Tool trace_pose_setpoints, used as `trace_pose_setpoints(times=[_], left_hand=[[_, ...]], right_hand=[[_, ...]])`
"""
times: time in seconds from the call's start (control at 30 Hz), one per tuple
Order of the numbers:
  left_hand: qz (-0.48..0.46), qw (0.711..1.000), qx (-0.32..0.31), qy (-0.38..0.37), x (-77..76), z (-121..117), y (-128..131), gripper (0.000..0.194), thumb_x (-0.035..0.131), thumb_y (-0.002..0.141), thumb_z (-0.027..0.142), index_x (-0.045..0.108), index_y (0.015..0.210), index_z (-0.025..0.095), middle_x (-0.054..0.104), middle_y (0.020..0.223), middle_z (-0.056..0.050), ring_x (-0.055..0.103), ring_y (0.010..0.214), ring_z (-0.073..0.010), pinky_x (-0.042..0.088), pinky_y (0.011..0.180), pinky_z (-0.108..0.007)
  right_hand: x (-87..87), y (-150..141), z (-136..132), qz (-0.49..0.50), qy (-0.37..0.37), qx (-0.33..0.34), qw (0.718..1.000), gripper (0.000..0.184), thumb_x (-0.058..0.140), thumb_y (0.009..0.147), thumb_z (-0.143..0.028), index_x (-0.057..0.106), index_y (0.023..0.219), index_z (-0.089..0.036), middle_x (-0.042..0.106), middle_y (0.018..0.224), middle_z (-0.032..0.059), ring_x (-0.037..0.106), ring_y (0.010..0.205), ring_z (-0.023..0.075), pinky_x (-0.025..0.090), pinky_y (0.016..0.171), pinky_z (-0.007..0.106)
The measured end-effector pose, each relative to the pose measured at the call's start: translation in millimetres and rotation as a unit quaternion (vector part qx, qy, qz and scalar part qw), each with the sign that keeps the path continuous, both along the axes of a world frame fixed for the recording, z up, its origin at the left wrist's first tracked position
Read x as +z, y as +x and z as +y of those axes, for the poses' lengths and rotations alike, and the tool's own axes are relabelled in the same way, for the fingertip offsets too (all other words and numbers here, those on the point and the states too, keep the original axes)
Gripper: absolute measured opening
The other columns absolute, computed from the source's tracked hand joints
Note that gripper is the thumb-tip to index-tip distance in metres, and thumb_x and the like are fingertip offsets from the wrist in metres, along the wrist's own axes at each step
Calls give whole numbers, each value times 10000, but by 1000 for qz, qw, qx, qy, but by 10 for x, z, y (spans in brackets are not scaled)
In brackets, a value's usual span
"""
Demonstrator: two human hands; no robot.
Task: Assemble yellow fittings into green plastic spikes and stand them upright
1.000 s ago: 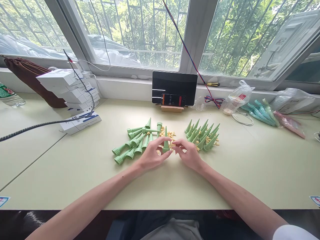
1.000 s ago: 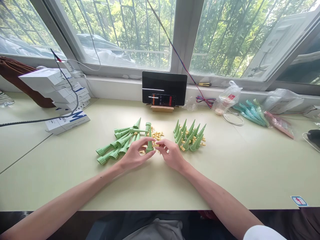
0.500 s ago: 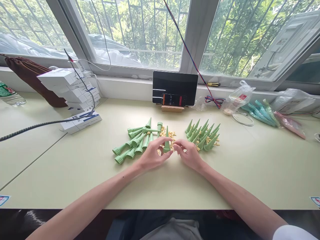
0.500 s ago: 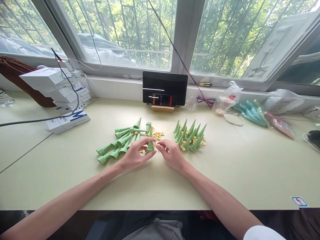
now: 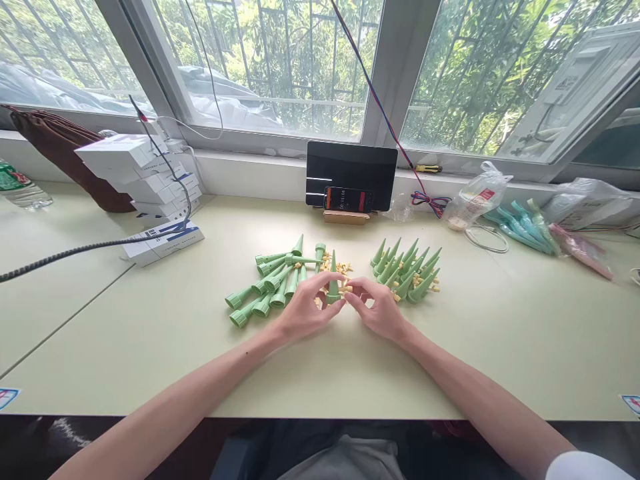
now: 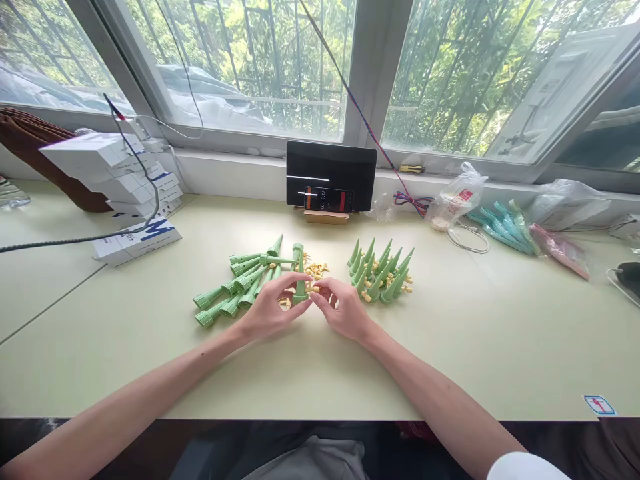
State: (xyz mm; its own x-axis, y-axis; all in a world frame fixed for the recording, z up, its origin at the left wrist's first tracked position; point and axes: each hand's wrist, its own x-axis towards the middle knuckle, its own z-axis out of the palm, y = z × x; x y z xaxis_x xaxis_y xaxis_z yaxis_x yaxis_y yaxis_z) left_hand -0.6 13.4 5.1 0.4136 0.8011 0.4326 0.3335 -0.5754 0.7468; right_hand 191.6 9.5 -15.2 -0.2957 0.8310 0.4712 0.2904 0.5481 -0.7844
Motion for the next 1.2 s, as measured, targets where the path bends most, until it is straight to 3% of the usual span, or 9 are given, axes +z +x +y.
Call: trace_pose_setpoints(times=[0.33, 0.67, 0.93, 1.2], left_hand=[[2, 1000, 1, 1, -14, 10, -9, 287, 635, 862, 235, 606, 1146, 206, 673, 1105, -51, 626, 907, -154, 549, 667, -232], [6, 1000, -9, 29, 11, -2, 9, 292, 628, 852, 190, 605, 1143, 205, 684, 1073, -49, 633, 873, -141, 527, 607, -206], [10, 1000, -10, 25, 6, 4, 6, 289, 620, 856, 193, 607, 1144, 200, 678, 1080, -54, 633, 881, -144, 534, 614, -213], [17, 999, -16, 27, -14, 9, 2, 308, 616, 854, 188, 606, 1161, 212, 679, 1073, -48, 623, 839, -130, 520, 598, -209]], right_hand=[[-16, 12, -2, 10, -7, 8, 1000, 169, 551, 957, -310, 586, 1067, -187, 616, 775, 18, 582, 645, 128, 500, 589, 254], [-12, -1, 3, -7, -19, -10, 1000, 203, 506, 978, -334, 611, 911, -173, 586, 716, 2, 536, 574, 105, 445, 545, 241], [-31, 11, 6, 4, -19, 7, 1000, 168, 552, 956, -329, 589, 1025, -180, 553, 696, -17, 518, 593, 114, 449, 558, 242], [-37, 9, 21, -10, -32, 2, 999, 207, 510, 974, -363, 598, 931, -180, 527, 668, -21, 473, 557, 107, 401, 538, 246]])
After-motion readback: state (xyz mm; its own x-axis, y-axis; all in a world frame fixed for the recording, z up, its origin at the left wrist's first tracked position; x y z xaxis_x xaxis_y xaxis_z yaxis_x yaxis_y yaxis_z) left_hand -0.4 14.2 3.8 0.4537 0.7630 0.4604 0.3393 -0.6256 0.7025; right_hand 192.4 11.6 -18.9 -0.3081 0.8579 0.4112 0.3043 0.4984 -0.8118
